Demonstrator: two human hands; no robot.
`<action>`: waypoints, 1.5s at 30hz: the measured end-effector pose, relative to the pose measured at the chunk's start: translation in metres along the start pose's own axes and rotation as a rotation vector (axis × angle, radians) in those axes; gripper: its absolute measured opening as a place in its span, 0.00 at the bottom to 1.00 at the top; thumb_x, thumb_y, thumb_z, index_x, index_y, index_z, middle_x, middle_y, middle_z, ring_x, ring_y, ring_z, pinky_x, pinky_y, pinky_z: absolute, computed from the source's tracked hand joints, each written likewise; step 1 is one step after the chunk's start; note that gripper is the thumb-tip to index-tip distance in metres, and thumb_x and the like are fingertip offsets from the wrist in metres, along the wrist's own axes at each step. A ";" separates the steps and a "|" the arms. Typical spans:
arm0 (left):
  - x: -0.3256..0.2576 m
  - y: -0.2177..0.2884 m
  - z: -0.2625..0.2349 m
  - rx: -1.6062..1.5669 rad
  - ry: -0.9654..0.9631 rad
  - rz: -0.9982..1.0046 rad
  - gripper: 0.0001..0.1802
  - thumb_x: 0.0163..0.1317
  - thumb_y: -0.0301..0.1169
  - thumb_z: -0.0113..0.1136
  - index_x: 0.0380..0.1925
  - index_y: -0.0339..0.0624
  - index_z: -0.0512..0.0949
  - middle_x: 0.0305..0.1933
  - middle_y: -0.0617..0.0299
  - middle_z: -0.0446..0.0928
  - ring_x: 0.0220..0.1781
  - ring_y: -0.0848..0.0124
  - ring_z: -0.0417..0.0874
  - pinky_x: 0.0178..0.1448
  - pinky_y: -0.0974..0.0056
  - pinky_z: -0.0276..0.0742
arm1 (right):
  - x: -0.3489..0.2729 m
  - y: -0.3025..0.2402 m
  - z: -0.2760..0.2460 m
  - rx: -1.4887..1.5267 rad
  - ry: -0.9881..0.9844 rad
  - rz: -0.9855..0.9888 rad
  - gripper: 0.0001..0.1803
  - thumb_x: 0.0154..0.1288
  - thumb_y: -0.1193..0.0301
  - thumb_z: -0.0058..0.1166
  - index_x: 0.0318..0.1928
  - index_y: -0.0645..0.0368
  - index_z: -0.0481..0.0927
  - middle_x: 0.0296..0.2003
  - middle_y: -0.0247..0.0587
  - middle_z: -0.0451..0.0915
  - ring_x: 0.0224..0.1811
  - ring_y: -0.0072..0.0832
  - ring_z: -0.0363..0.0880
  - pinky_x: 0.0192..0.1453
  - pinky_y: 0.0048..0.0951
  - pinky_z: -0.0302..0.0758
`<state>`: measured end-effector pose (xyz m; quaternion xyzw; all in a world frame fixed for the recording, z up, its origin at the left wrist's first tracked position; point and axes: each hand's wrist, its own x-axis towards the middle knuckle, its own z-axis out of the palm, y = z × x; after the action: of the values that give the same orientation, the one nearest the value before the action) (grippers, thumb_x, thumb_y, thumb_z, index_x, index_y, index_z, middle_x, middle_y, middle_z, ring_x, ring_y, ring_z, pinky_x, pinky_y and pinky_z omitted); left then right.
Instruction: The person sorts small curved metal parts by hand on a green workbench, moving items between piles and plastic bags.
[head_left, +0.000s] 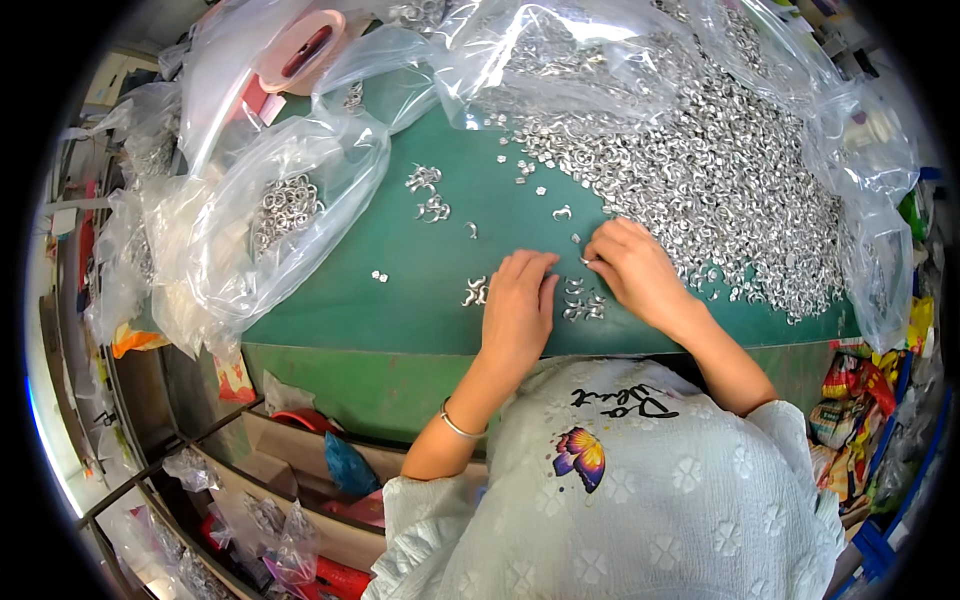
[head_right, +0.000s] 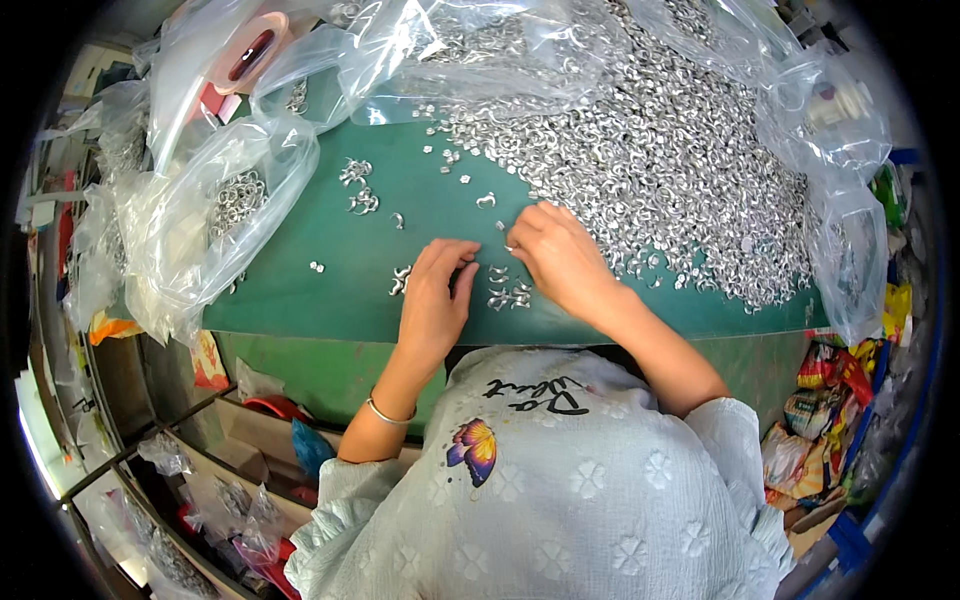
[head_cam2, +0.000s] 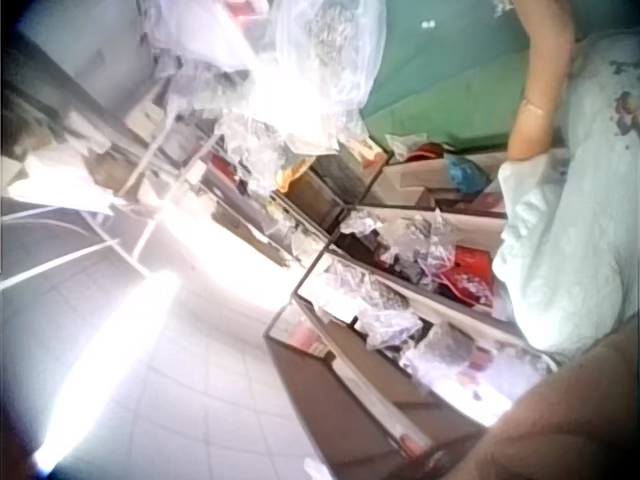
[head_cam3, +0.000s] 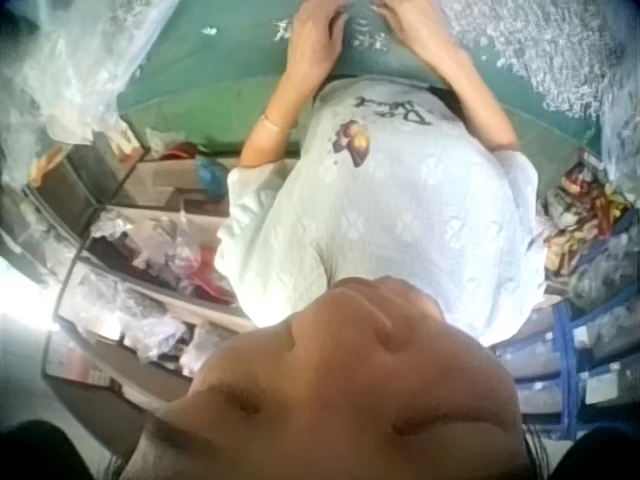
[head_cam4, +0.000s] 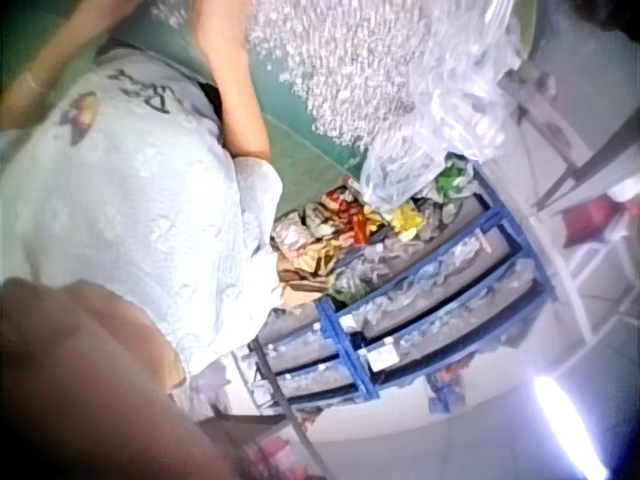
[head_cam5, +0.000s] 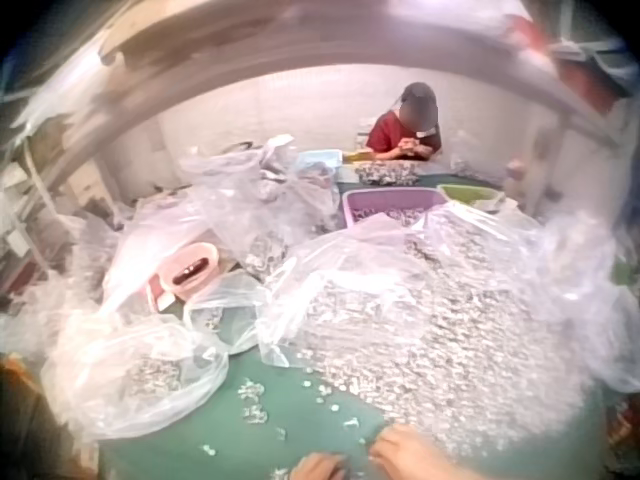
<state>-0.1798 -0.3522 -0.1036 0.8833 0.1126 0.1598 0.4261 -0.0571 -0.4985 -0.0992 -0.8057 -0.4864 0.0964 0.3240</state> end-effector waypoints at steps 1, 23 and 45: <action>-0.001 0.002 -0.002 -0.042 0.003 -0.027 0.12 0.56 0.16 0.60 0.41 0.34 0.77 0.38 0.54 0.76 0.39 0.60 0.78 0.43 0.61 0.75 | 0.001 0.001 -0.001 0.052 0.009 0.009 0.06 0.52 0.79 0.61 0.32 0.62 0.77 0.32 0.42 0.75 0.40 0.42 0.74 0.47 0.39 0.71; 0.034 -0.042 -0.026 0.441 0.018 0.166 0.10 0.56 0.23 0.62 0.39 0.41 0.78 0.42 0.58 0.72 0.47 0.59 0.73 0.49 0.58 0.65 | 0.078 0.031 -0.007 -0.377 0.203 -0.043 0.22 0.60 0.63 0.60 0.53 0.59 0.76 0.58 0.43 0.73 0.62 0.42 0.68 0.63 0.46 0.64; 0.084 -0.041 -0.009 0.417 -0.105 0.154 0.23 0.55 0.22 0.62 0.53 0.42 0.74 0.53 0.58 0.70 0.54 0.57 0.71 0.53 0.56 0.67 | 0.047 0.015 0.004 -0.429 0.035 -0.087 0.20 0.57 0.71 0.61 0.51 0.59 0.78 0.59 0.43 0.72 0.67 0.39 0.64 0.69 0.45 0.59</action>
<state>-0.1084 -0.2926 -0.1156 0.9654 0.0528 0.1188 0.2262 -0.0240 -0.4625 -0.1041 -0.8360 -0.5242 -0.0374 0.1576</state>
